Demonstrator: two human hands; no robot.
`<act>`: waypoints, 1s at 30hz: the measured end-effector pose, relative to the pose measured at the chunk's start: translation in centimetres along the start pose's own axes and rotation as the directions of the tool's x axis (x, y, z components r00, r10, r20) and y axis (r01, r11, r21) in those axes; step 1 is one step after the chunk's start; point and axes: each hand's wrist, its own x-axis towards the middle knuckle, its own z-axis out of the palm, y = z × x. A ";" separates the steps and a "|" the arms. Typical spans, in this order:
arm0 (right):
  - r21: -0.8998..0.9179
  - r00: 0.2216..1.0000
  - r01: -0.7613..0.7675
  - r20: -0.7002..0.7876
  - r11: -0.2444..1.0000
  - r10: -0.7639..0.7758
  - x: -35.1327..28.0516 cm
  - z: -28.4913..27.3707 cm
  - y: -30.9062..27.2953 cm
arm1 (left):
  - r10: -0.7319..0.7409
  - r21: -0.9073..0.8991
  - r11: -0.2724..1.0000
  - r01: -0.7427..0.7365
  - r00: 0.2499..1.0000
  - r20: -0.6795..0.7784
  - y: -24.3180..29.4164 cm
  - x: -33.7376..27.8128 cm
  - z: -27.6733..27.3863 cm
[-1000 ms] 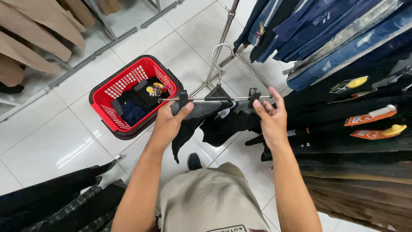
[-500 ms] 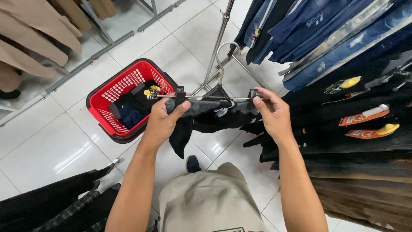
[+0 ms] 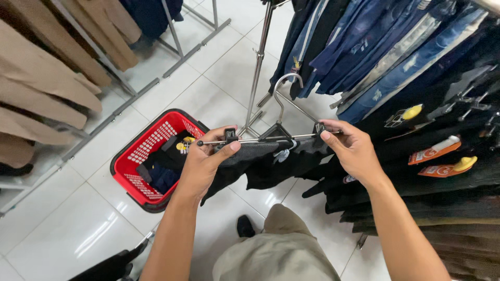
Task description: The person handles black pants on a clothing rack, folds them, and attaches them to a hanger while sitting on the floor.
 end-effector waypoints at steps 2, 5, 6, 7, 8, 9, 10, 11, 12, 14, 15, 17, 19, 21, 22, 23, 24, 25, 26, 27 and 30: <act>-0.030 0.999 0.022 -0.026 0.999 -0.023 0.9 -1.1 -0.8 | 0.002 -0.034 0.999 -0.002 1.000 0.010 0.8 1.7 0.9; -0.144 0.999 0.001 -0.050 0.990 -0.008 2.5 -3.5 -1.7 | 0.023 -0.065 0.998 -0.022 1.000 0.017 1.2 4.3 2.9; -0.247 0.997 0.045 -0.050 0.968 -0.059 3.1 -4.5 -2.7 | 0.033 -0.063 0.998 -0.031 0.999 0.023 1.2 5.3 3.6; -0.342 0.993 0.086 -0.048 0.936 -0.109 3.6 -5.4 -3.6 | 0.042 -0.056 0.998 -0.040 0.999 0.030 1.3 6.4 4.3; -0.341 0.991 0.092 -0.059 0.936 -0.119 4.2 -6.5 -5.4 | 0.054 -0.053 0.997 -0.052 0.998 0.038 2.4 7.3 5.1; -0.478 0.998 -0.055 -0.047 0.877 0.037 4.9 -7.7 -7.2 | -0.021 -0.003 1.000 0.021 0.999 0.041 3.6 8.2 6.0; -0.603 0.979 -0.190 -0.060 0.775 0.193 5.5 -9.0 -8.9 | -0.095 0.048 0.995 0.093 0.995 0.041 4.7 9.2 6.9; -0.603 0.982 -0.180 -0.069 0.777 0.175 6.1 -10.5 -8.4 | -0.075 0.046 0.996 0.073 0.996 0.047 5.2 10.3 7.5; -0.680 0.984 -0.177 -0.110 0.711 0.140 6.8 -12.1 -7.9 | -0.056 0.105 0.993 0.050 0.997 0.050 5.6 11.4 8.2; -0.748 0.984 -0.176 -0.148 0.640 0.097 8.0 -16.2 -5.7 | -0.031 0.164 0.986 0.022 0.998 0.053 6.5 13.6 9.5; -0.929 0.974 -0.004 -0.087 0.369 -0.210 8.9 -18.8 -3.8 | -0.010 0.198 0.980 0.005 1.000 0.026 6.8 14.9 10.3; -0.997 0.872 0.078 0.062 0.012 -0.485 10.0 -23.2 -0.4 | 0.035 0.226 0.974 -0.034 0.999 0.002 7.1 17.5 11.7; -0.972 0.879 -0.187 -0.101 -0.141 -0.466 10.4 -26.2 2.7 | 0.068 0.247 0.967 -0.061 0.998 -0.019 7.3 20.0 12.9; -0.961 0.887 -0.266 -0.213 -0.078 -0.409 11.4 -28.0 5.4 | 0.077 0.275 0.959 -0.068 0.997 -0.021 7.2 22.4 14.2; -0.941 0.892 -0.338 -0.312 -0.023 -0.327 11.8 -28.8 6.9 | 0.066 0.303 0.951 -0.054 0.997 -0.030 7.0 23.3 14.7; -0.942 0.892 -0.335 -0.311 -0.018 -0.328 11.7 -28.7 7.0 | 0.068 0.307 0.950 -0.054 0.997 -0.034 6.5 24.2 15.2; -0.933 0.883 -0.337 -0.267 -0.124 -0.387 11.5 -28.5 7.1 | 0.104 0.282 0.955 -0.090 0.994 -0.034 6.0 25.1 15.6; -0.911 0.866 -0.347 -0.219 -0.226 -0.449 11.7 -28.3 7.2 | 0.149 0.256 0.957 -0.136 0.988 -0.034 5.5 26.2 16.0; -0.912 0.862 -0.347 -0.218 -0.219 -0.458 12.0 -28.1 7.1 | 0.160 0.258 0.955 -0.145 0.986 -0.037 5.4 27.0 16.5; -0.916 0.839 -0.360 -0.236 -0.176 -0.490 12.1 -27.7 7.1 | 0.142 0.282 0.952 -0.121 0.988 -0.056 5.1 27.5 16.9; -0.910 0.807 -0.385 -0.249 -0.156 -0.536 12.5 -26.8 6.9 | 0.093 0.294 0.954 -0.057 0.989 -0.111 4.8 28.8 17.9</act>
